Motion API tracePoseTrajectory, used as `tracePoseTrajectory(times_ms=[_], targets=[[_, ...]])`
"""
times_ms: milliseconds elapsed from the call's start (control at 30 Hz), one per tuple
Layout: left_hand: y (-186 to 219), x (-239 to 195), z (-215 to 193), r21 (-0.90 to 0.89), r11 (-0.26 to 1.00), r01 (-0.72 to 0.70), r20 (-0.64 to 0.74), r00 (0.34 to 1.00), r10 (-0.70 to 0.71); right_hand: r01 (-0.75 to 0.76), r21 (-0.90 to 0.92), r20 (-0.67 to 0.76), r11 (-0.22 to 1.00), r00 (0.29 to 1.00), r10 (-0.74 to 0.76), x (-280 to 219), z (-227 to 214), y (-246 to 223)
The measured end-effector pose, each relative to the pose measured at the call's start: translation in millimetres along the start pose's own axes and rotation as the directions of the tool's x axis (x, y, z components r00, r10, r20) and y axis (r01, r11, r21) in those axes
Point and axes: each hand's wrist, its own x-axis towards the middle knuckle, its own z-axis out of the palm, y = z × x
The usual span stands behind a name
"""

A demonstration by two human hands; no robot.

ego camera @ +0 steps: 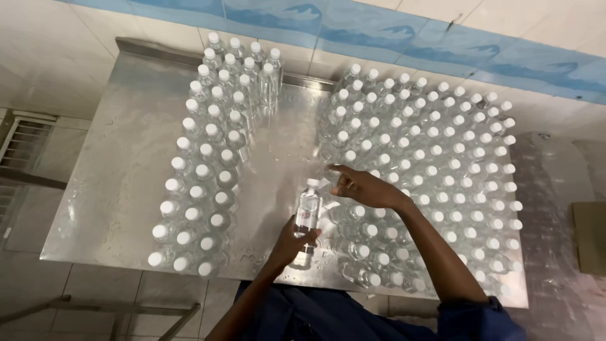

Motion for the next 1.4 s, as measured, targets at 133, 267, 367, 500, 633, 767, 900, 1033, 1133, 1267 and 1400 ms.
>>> tracePoseTrajectory(times_ms=[133, 267, 367, 500, 633, 767, 900, 1033, 1133, 1267, 1400], targets=[[-27, 1, -19, 0.009, 1.000, -0.007, -0.091, 0.996, 0.007, -0.044, 0.045, -0.067, 0.998, 0.997, 0.047, -43, 8, 16], [-10, -23, -13, 0.204, 0.978, 0.039, -0.155, 0.988, -0.007, -0.098, 0.047, -0.053, 0.994, 0.994, 0.100, -76, 23, 17], [-6, -30, -10, 0.214, 0.976, 0.045, -0.171, 0.985, -0.008, -0.099, 0.079, -0.036, 0.992, 0.994, 0.102, -91, 37, 22], [-23, -22, -20, 0.127, 0.992, 0.012, -0.171, 0.985, 0.010, -0.073, 0.110, -0.035, 0.991, 0.996, 0.077, -106, 50, 24], [-11, -35, -11, 0.110, 0.994, -0.016, -0.164, 0.986, 0.034, -0.052, 0.102, -0.053, 0.993, 0.997, 0.058, -111, 53, 23], [0, -49, 1, 0.203, 0.977, -0.069, -0.149, 0.984, 0.101, -0.037, 0.078, -0.072, 0.996, 0.996, 0.042, -112, 54, 20], [-1, -58, 4, 0.286, 0.947, -0.143, -0.125, 0.975, 0.185, -0.018, 0.051, -0.072, 0.999, 0.997, 0.021, -108, 57, 18], [-3, -48, -2, 0.283, 0.952, -0.113, -0.120, 0.981, 0.152, -0.004, 0.021, -0.076, 1.000, 0.997, 0.005, -106, 58, 7], [-2, -44, -6, 0.177, 0.969, -0.171, -0.092, 0.978, 0.189, 0.013, -0.030, -0.074, 0.999, 0.997, -0.015, -104, 55, -5], [20, -56, 3, 0.233, 0.935, -0.267, -0.057, 0.956, 0.287, 0.024, -0.107, -0.082, 0.994, 0.996, -0.033, -104, 52, -23], [71, -89, 31, 0.325, 0.866, -0.381, 0.019, 0.918, 0.397, 0.091, -0.184, -0.123, 0.979, 0.986, -0.115, -109, 51, -46]])
